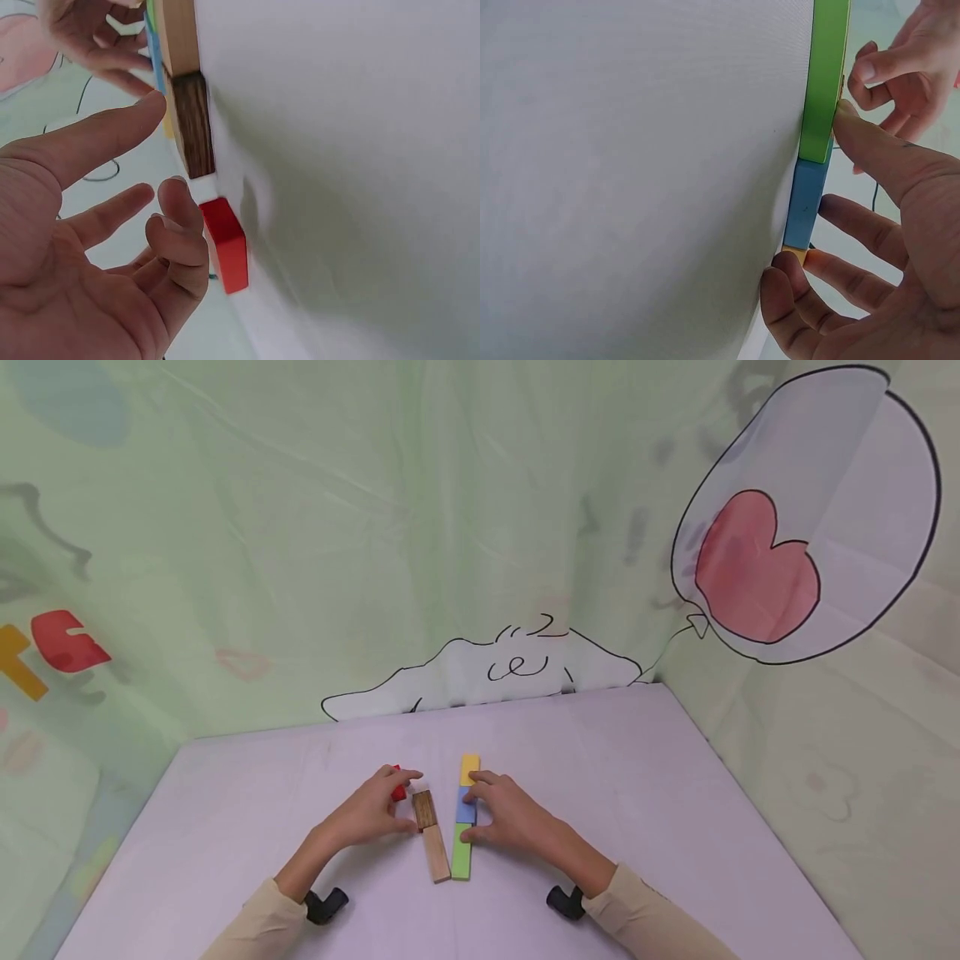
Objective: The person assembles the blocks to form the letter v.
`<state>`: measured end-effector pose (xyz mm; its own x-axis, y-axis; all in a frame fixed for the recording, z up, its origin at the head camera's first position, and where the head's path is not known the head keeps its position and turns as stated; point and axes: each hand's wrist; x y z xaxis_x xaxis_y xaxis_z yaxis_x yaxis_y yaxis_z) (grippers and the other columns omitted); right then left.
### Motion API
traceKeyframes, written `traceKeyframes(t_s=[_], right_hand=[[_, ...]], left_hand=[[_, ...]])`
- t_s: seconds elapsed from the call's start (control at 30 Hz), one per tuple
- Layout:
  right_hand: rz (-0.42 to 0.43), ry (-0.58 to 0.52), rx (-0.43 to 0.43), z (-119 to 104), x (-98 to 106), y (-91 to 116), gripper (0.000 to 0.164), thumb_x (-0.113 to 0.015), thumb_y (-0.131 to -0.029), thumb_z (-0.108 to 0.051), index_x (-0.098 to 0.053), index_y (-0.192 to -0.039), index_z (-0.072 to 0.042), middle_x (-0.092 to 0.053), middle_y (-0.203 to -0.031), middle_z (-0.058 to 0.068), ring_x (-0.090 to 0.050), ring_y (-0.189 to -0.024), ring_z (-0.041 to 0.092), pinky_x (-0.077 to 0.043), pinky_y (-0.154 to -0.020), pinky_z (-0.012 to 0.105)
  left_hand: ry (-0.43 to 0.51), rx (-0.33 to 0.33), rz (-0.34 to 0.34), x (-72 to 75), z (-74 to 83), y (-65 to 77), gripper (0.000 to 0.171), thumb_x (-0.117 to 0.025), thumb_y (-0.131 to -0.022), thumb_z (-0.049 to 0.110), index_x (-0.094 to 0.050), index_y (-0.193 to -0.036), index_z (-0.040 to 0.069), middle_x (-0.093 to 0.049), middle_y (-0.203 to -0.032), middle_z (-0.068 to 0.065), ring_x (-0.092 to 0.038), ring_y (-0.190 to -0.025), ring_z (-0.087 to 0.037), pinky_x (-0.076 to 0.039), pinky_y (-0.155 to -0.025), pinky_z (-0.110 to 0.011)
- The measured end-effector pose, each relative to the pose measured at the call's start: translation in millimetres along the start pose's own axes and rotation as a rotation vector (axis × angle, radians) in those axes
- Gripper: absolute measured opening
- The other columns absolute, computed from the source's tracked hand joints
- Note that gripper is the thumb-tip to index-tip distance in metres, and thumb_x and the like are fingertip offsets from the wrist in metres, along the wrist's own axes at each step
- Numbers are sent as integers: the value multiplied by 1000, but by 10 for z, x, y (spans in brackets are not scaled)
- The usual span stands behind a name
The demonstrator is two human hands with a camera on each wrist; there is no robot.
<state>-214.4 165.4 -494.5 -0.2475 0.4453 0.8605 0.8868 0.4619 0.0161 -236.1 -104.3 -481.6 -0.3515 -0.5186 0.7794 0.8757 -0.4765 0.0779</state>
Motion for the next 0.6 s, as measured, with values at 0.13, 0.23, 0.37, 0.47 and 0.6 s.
traceKeyframes(t_s=[0.13,0.23,0.37,0.47,0.6], right_hand=[[6,2,10,4,-7,3,49,-91,-83,-34,-75,-121,-7,-52,-158,23,-50,-145,49,-44,-118,60],[8,-2,9,3,-9,5,49,-91,-83,-33,-75,-121,-7,-52,-158,23,-50,-145,49,-44,-117,60],[7,-7,6,-3,-11,11,49,-92,-83,-33,-75,-120,-7,-52,-158,22,-50,-145,49,-44,-117,60],[8,-5,3,-5,-12,14,49,-91,-83,-34,-75,-121,-7,-52,-158,22,-50,-145,49,-44,-117,60],[9,2,1,-2,-8,14,49,-91,-83,-35,-75,-121,-8,-52,-158,22,-50,-145,48,-45,-117,60]], left_hand=[[-1,15,27,59,-41,3,73,-88,-83,13,-57,-149,7,-58,-133,-18,-57,-91,-18,-50,-79,-33],[18,37,51,93,-81,4,72,-88,-84,12,-57,-149,7,-58,-133,-18,-56,-86,-16,-50,-76,-31],[44,72,69,118,-128,4,73,-88,-85,12,-56,-150,8,-58,-133,-19,-57,-87,-16,-52,-73,-29],[60,102,78,122,-164,-6,73,-87,-85,11,-56,-151,9,-56,-134,-20,-57,-86,-18,-52,-72,-29],[97,151,86,110,-231,-37,77,-87,-85,11,-52,-154,10,-50,-141,-23,-57,-84,-18,-52,-72,-29]])
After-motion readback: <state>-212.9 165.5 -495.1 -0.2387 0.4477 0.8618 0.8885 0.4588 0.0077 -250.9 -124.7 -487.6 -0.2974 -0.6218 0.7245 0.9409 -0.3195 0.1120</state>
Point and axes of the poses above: each hand's wrist, its own y-axis away from the middle knuckle, its own x-axis out of the back of the hand, z = x × y
